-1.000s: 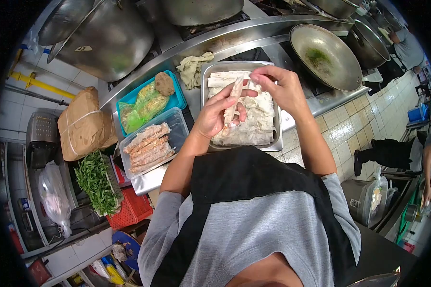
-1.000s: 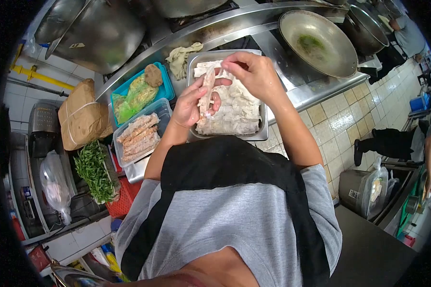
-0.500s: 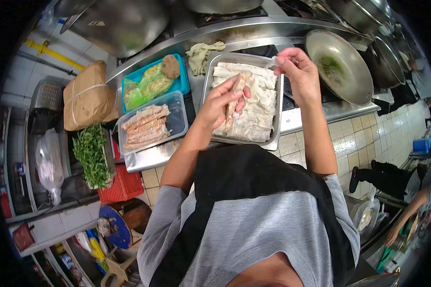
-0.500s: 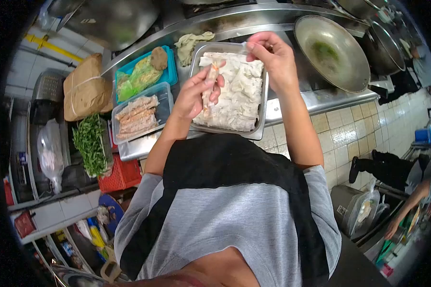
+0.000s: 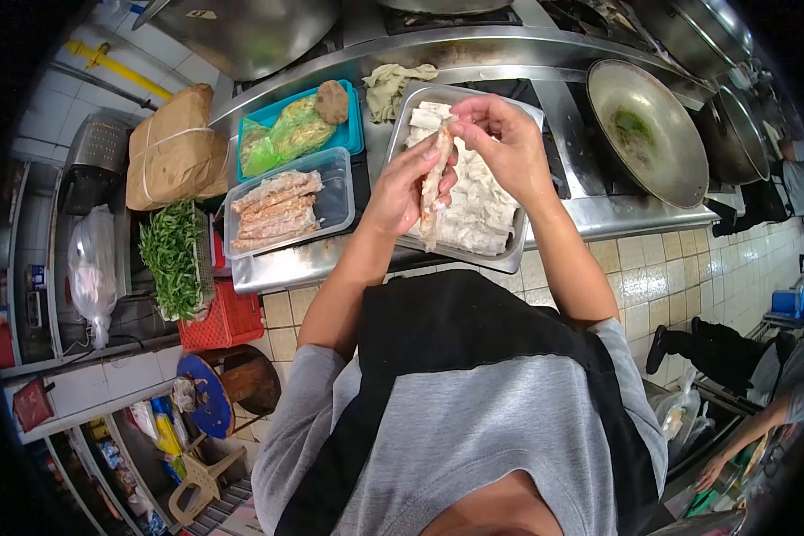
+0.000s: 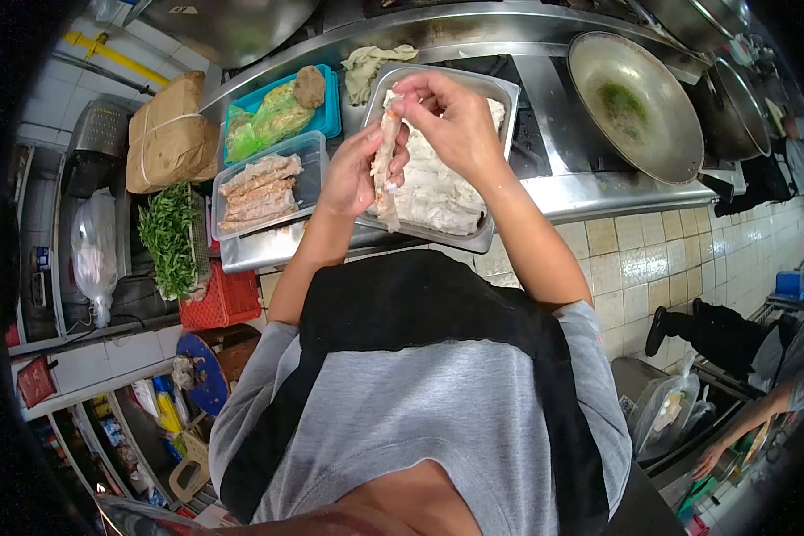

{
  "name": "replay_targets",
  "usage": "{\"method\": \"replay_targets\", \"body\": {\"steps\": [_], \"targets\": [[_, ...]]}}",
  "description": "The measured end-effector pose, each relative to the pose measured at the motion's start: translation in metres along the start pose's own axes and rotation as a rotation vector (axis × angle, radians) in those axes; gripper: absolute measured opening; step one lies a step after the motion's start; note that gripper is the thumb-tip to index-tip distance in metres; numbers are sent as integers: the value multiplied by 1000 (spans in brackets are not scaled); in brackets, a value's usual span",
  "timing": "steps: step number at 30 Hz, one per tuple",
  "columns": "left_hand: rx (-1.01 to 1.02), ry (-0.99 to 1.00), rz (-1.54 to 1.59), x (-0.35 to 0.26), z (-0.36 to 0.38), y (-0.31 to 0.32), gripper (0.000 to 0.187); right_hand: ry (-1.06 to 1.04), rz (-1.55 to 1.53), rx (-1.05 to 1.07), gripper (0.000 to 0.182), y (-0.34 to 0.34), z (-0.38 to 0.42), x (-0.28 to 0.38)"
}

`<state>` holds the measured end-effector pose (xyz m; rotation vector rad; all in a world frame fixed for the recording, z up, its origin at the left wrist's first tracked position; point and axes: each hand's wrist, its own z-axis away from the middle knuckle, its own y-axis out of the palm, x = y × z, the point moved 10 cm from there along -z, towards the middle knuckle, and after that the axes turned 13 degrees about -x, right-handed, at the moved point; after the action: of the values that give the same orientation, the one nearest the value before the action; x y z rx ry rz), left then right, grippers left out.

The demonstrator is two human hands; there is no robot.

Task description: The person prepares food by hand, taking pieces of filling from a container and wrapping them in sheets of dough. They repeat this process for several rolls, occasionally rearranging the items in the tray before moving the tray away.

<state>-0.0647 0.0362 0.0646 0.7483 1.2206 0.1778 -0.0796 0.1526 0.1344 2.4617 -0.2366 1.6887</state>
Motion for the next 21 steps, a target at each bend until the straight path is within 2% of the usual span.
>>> {"method": "replay_targets", "body": {"steps": [2,7,10,14,15,18,21], "targets": [[61,-30,52,-1,4,0,52,108,-147,23,16,5,-2,-14],[231,-67,268,-12,8,-13,59,142,-318,-288,9,-25,-8,-26],[251,-53,355,-29,10,-23,59,174,-260,-265,10,-12,4,-30],[56,-5,355,-46,4,-50,51,176,-42,-104,13,43,30,-23],[102,31,334,-51,4,-55,48,180,7,-77,13,59,37,-16],[-61,111,244,-66,11,-68,46,80,149,-88,17,98,48,0],[-68,215,107,-79,16,-81,48,-49,416,-77,13,124,50,15]]}}
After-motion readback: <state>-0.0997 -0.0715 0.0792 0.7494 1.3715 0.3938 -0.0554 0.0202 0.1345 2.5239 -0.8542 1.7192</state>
